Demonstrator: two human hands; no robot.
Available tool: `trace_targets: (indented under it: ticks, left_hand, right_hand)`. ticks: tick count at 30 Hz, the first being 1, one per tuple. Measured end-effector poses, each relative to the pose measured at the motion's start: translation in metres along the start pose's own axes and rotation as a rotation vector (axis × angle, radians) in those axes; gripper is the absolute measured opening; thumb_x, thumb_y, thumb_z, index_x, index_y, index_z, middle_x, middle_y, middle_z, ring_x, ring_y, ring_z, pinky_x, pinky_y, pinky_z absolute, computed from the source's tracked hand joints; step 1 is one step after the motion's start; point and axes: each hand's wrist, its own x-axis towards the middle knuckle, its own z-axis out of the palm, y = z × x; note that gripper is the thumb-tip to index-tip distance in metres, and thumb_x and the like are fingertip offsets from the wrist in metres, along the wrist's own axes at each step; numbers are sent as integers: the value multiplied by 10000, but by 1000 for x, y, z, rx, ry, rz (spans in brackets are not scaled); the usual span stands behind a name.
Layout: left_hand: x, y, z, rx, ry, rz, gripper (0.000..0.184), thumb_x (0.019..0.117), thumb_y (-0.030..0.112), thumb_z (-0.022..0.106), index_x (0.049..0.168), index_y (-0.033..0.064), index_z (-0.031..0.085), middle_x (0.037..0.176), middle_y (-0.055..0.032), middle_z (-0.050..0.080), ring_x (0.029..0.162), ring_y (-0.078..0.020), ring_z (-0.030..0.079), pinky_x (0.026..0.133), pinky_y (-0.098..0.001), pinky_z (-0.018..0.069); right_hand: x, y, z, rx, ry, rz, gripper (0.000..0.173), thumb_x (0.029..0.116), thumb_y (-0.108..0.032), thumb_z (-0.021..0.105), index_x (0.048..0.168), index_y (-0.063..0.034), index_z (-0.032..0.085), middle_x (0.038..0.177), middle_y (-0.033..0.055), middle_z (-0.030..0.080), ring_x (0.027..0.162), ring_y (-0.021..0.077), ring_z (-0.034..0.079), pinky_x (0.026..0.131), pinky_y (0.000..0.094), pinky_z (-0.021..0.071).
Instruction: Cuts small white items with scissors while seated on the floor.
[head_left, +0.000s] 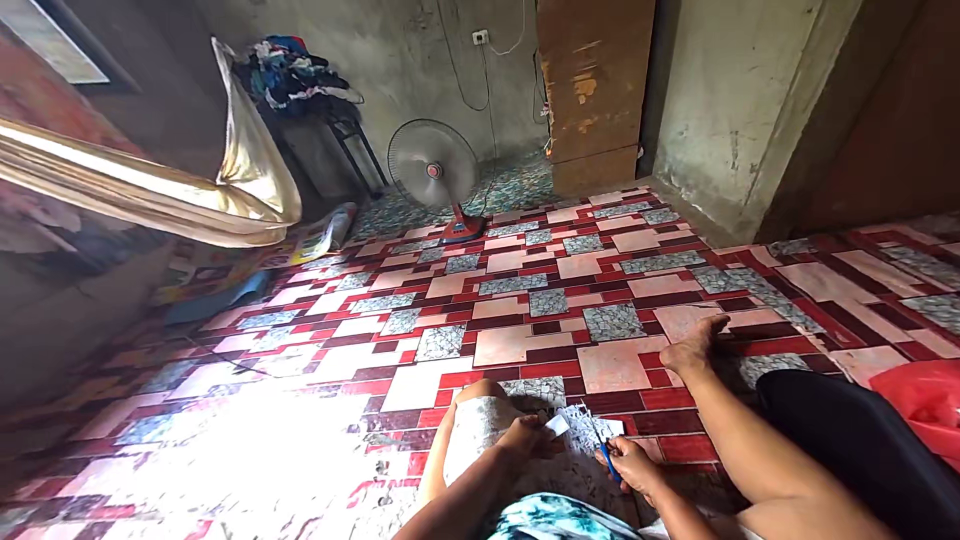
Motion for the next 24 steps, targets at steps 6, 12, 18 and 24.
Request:
trace_targets:
  ticks: [6, 12, 18, 24]
  left_hand:
    - [5, -8, -6, 24, -54, 20, 87, 1044, 80, 576, 1113, 28, 562, 919, -89, 702, 763, -175, 711, 708, -324, 600]
    - [6, -7, -6, 93, -108, 6, 161, 1015, 37, 609, 1169, 4, 569, 945, -80, 699, 815, -166, 711, 775, -330, 603]
    - [3, -7, -5, 145, -143, -38, 183, 1001, 17, 621, 1172, 9, 556, 938, -91, 713, 798, -174, 723, 751, -325, 607]
    - [8, -9, -6, 131, -118, -55, 188, 1012, 38, 616, 1188, 25, 551, 972, -86, 695, 803, -165, 705, 736, -317, 591]
  right_hand:
    - [-2, -4, 8, -58, -106, -57, 381, 1014, -267, 662, 1276, 0, 587, 1029, 164, 650, 791, 217, 624, 696, 381, 528]
    - [-1, -3, 9, -110, -198, -81, 381, 1024, -295, 648, 1245, 12, 600, 1017, 153, 636, 770, 209, 615, 682, 378, 533]
    - [1, -5, 8, -145, -195, -51, 397, 1034, -316, 630, 1287, -12, 590, 1057, 165, 636, 783, 211, 603, 682, 374, 513]
    - [3, -3, 6, -139, -193, -40, 413, 1033, -319, 630, 1306, -13, 587, 1091, 179, 638, 813, 235, 618, 710, 397, 524]
